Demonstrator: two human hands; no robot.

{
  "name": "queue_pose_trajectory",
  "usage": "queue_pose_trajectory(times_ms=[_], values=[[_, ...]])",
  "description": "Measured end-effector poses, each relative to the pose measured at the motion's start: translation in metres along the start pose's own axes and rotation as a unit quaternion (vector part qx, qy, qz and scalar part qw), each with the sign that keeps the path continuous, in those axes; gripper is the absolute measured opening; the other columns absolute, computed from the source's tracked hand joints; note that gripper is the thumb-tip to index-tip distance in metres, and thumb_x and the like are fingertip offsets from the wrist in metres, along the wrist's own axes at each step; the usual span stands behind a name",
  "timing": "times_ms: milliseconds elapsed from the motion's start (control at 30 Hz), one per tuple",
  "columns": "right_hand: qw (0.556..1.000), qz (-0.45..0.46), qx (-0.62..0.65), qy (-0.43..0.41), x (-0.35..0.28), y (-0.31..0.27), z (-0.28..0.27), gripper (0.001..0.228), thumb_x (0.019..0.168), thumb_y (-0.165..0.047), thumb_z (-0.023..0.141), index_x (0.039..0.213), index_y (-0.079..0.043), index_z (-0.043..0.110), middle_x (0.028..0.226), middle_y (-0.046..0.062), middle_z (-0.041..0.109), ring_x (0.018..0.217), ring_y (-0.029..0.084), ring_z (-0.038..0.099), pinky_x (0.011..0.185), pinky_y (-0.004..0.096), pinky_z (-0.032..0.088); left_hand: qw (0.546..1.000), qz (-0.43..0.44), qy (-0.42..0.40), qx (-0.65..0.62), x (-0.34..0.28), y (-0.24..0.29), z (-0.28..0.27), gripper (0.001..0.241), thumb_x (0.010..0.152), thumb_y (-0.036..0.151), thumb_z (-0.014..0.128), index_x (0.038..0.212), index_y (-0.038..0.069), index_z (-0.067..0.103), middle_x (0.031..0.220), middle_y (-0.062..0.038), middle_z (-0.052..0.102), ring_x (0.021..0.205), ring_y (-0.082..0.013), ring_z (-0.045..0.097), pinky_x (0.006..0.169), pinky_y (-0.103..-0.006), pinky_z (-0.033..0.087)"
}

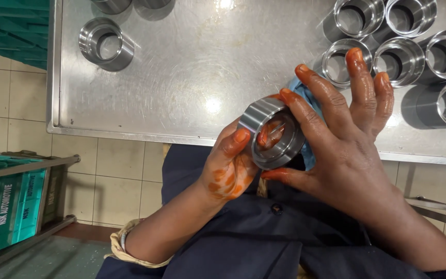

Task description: Wiping and marking metal rings with a cloth and a marker at a workstation.

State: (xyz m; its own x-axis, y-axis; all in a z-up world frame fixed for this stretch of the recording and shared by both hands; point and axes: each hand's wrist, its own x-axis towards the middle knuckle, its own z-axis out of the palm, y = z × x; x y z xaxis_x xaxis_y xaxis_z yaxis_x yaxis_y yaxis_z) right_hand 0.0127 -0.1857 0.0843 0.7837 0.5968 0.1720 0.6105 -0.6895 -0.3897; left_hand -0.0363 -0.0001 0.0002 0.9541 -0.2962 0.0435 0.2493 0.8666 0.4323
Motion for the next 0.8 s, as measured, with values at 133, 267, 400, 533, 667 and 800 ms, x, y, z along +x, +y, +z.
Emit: queue_pose_trajectory(times_ms=[133,267,400,533,667,800], values=[[1.000,-0.004,0.003,0.025,0.001,0.002,-0.001,0.101,0.050,-0.057,0.098,0.135,-0.013,0.064,0.160,0.013,0.040,0.153,0.046,0.001,0.122,0.070,-0.005,1.000,-0.012,0.010,-0.010,-0.001,-0.008,-0.011,0.076,0.107,0.046,0.064,0.152,-0.009,0.038,0.130,-0.016,0.061,0.123,-0.0214,0.063,0.110,-0.0366,0.051],[0.998,-0.006,-0.001,0.060,-0.007,0.007,0.010,0.101,0.055,-0.059,0.100,0.137,-0.011,0.064,0.158,0.011,0.041,0.154,0.042,0.004,0.124,0.071,-0.002,0.999,-0.010,-0.026,-0.021,0.007,-0.006,0.004,0.076,0.111,0.050,0.062,0.154,-0.008,0.039,0.124,-0.013,0.061,0.123,-0.0221,0.063,0.108,-0.0387,0.053],[0.997,0.029,0.020,0.068,-0.003,0.001,0.016,0.103,0.057,-0.056,0.096,0.139,-0.006,0.057,0.161,0.016,0.036,0.156,0.041,0.007,0.126,0.070,0.012,0.993,0.056,0.006,0.107,0.017,-0.003,0.024,0.090,0.096,0.059,0.063,0.159,0.003,0.031,0.145,-0.009,0.056,0.138,-0.0174,0.058,0.116,-0.0323,0.049],[0.986,0.019,0.159,0.036,-0.006,0.006,0.019,0.119,0.056,-0.066,0.088,0.150,-0.008,0.043,0.162,0.019,0.028,0.157,0.045,0.007,0.126,0.068,0.017,0.996,0.052,0.060,0.040,0.016,-0.018,-0.009,0.083,0.105,0.060,0.053,0.155,-0.006,0.040,0.136,-0.017,0.063,0.123,-0.0238,0.066,0.106,-0.0388,0.057],[0.998,-0.025,0.053,0.024,-0.006,0.010,0.019,0.126,0.046,-0.064,0.092,0.148,-0.006,0.047,0.161,0.019,0.035,0.154,0.045,0.000,0.123,0.070,0.007,0.994,-0.054,0.083,-0.040,0.017,-0.021,-0.031,0.077,0.110,0.061,0.044,0.142,-0.009,0.055,0.117,-0.023,0.069,0.103,-0.0285,0.071,0.091,-0.0394,0.060],[0.997,0.003,0.075,0.032,-0.015,0.016,0.026,0.099,0.057,-0.044,0.095,0.142,-0.013,0.054,0.163,0.015,0.037,0.159,0.042,0.000,0.131,0.063,0.014,0.989,-0.107,0.062,-0.082,0.017,-0.019,-0.029,0.075,0.110,0.068,0.038,0.112,-0.003,0.061,0.104,-0.022,0.072,0.094,-0.0292,0.074,0.084,-0.0385,0.062]])
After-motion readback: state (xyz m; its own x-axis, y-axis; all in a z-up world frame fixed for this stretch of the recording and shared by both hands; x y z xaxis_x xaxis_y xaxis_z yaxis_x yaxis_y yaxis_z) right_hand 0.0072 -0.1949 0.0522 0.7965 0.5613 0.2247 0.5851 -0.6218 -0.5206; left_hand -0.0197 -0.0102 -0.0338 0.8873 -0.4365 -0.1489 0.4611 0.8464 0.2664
